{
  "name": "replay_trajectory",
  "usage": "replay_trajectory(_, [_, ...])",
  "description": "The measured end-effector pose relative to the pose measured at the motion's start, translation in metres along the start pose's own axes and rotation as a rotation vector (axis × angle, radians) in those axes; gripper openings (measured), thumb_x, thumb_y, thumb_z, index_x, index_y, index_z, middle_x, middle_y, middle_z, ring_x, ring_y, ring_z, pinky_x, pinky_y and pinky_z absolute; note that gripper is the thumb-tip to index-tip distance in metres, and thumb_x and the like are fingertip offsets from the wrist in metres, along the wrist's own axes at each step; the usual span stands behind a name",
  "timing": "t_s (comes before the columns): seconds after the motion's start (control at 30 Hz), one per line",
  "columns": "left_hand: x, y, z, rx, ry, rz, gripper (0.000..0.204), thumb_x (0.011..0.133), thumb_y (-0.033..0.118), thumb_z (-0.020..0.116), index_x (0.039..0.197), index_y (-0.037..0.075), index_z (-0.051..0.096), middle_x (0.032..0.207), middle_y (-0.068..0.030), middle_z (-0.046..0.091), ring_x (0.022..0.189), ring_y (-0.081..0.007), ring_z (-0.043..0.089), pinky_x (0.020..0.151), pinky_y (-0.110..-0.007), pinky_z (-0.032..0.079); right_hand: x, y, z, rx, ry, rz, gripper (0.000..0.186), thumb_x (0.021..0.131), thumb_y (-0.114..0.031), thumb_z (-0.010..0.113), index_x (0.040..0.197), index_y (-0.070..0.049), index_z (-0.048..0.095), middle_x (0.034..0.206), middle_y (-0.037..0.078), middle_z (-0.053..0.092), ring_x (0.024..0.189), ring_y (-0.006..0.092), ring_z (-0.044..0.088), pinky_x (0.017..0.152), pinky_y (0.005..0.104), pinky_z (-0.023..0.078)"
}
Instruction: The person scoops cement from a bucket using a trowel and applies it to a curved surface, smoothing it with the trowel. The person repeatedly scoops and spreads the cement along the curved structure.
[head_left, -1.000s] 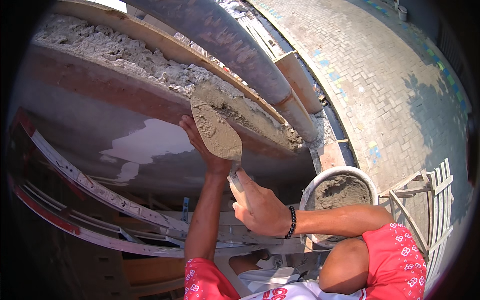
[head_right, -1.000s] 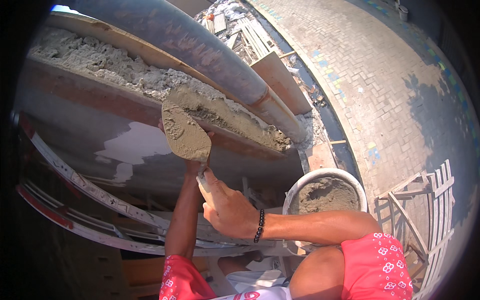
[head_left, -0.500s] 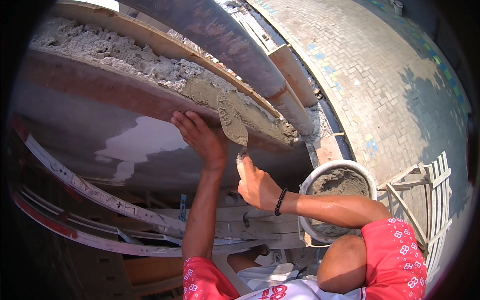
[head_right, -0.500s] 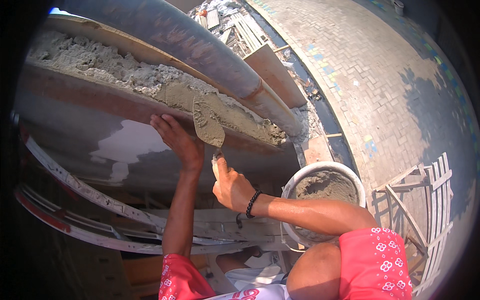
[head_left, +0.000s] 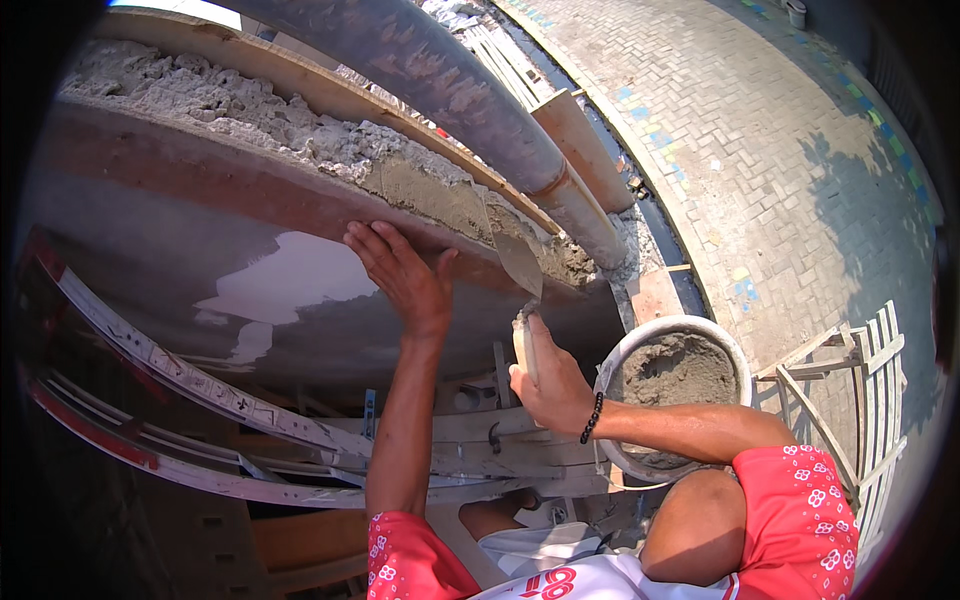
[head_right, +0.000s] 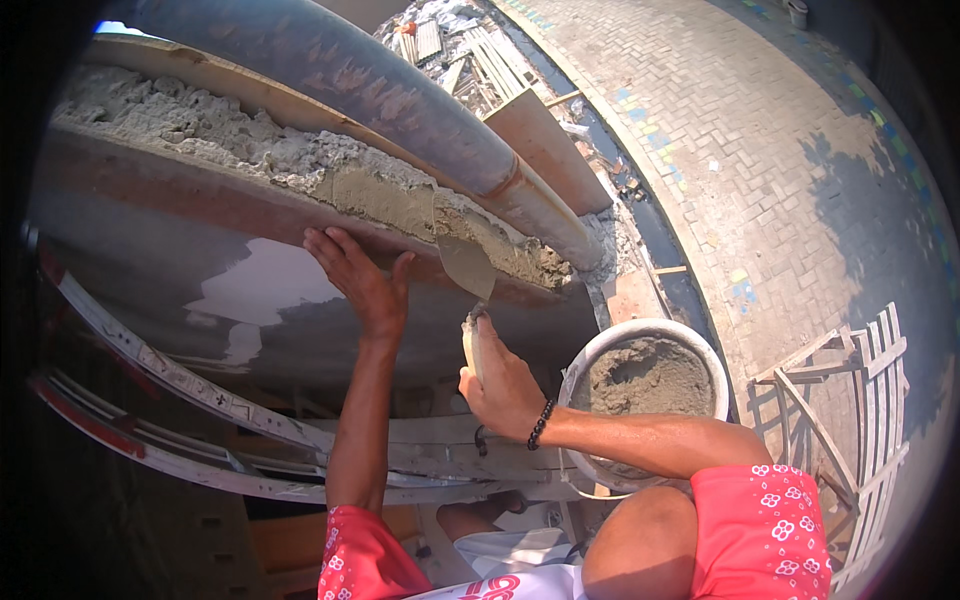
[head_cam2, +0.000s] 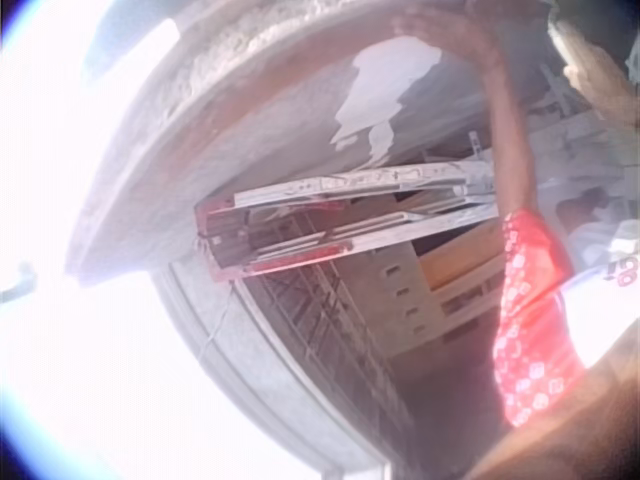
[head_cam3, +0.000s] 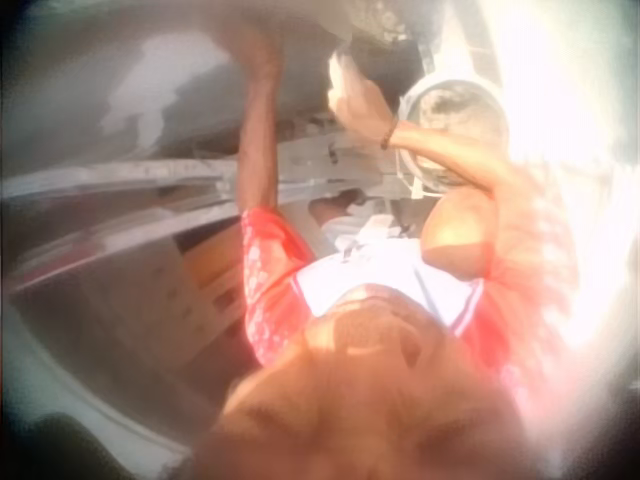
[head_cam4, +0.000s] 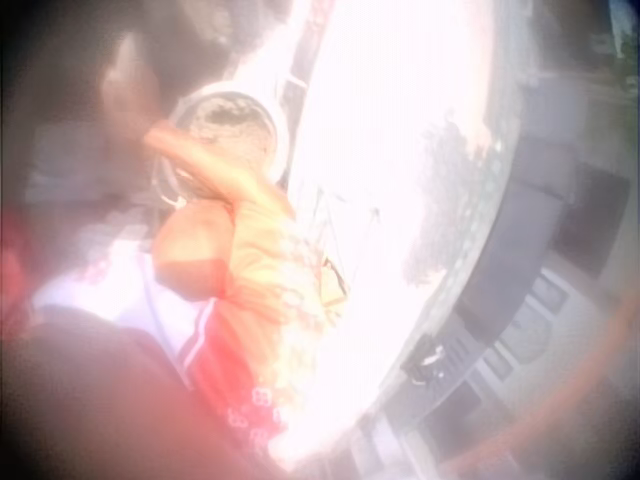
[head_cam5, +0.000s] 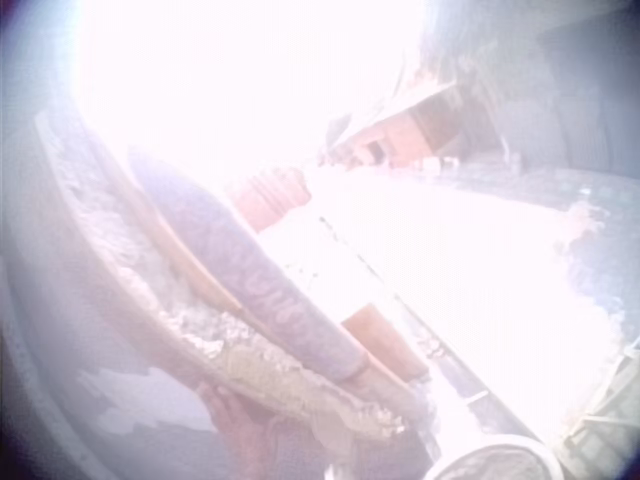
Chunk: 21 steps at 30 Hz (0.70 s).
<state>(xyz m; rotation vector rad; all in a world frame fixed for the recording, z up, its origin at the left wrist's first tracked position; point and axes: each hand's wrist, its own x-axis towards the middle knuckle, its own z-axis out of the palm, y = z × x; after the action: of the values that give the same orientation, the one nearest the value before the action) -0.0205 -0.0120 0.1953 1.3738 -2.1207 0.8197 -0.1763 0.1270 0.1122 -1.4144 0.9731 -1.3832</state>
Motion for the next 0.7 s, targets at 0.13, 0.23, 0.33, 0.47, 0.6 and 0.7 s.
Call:
replay_trajectory(0.13, [-0.005,-0.006,-0.003,0.018,-0.015,0.004,0.119,0.073,0.023,0.083,0.152,0.000,-0.002,0.156,-0.0314,-0.006,0.143,-0.0533,-0.001,0.114,-0.059,0.011,0.044,-0.016,0.011,-0.122,-0.130,0.027,0.075,0.085,-0.009,0.057,0.142,0.011,0.013,0.109,0.037,0.056,0.093,0.0515,0.060,0.080,0.0531,0.049])
replay_trajectory(0.23, [-0.002,-0.002,-0.003,0.018,-0.005,0.007,0.115,0.073,0.024,0.081,0.152,-0.002,0.002,0.156,-0.0319,-0.003,0.142,-0.0539,0.003,0.113,-0.060,0.016,0.041,0.001,0.028,-0.199,-0.248,0.202,0.072,0.085,-0.009,0.057,0.138,0.012,0.014,0.099,0.037,0.058,0.088,0.0525,0.060,0.078,0.0543,0.049])
replay_trajectory(0.33, [0.000,0.001,-0.003,0.017,0.010,-0.007,0.112,0.073,0.026,0.081,0.151,-0.003,0.006,0.156,-0.0318,-0.001,0.142,-0.0536,0.005,0.112,-0.059,0.019,0.004,0.012,0.026,-0.083,-0.230,0.213,0.068,0.085,-0.010,0.057,0.135,0.011,0.016,0.089,0.037,0.058,0.082,0.0525,0.061,0.074,0.0554,0.049])
replay_trajectory(0.47, [-0.008,-0.007,-0.002,0.007,-0.008,-0.027,0.116,0.074,0.025,0.082,0.152,0.000,0.001,0.156,-0.0315,-0.002,0.143,-0.0527,0.002,0.113,-0.058,0.015,-0.039,0.018,0.016,-0.058,-0.289,0.289,0.072,0.086,-0.009,0.057,0.138,0.012,0.011,0.082,0.038,0.058,0.081,0.0536,0.061,0.069,0.0520,0.050])
replay_trajectory(0.6, [-0.004,-0.005,-0.001,0.014,0.003,-0.015,0.116,0.073,0.028,0.081,0.152,-0.001,0.001,0.156,-0.0317,-0.001,0.143,-0.0520,0.004,0.113,-0.057,0.018,-0.040,-0.002,0.000,0.214,-0.214,0.571,0.072,0.089,-0.007,0.053,0.144,0.009,0.010,0.080,0.016,0.058,0.051,0.0194,0.061,0.048,0.0344,0.050])
replay_trajectory(0.7, [-0.003,-0.004,-0.004,0.024,0.001,-0.023,0.117,0.072,0.029,0.082,0.152,-0.001,0.002,0.156,-0.0320,0.001,0.143,-0.0520,0.005,0.113,-0.057,0.019,0.000,-0.016,0.009,0.327,-0.082,0.558,0.070,0.089,-0.007,0.050,0.145,0.008,0.012,0.087,0.014,0.054,0.050,0.0182,0.059,0.045,0.0327,0.049])
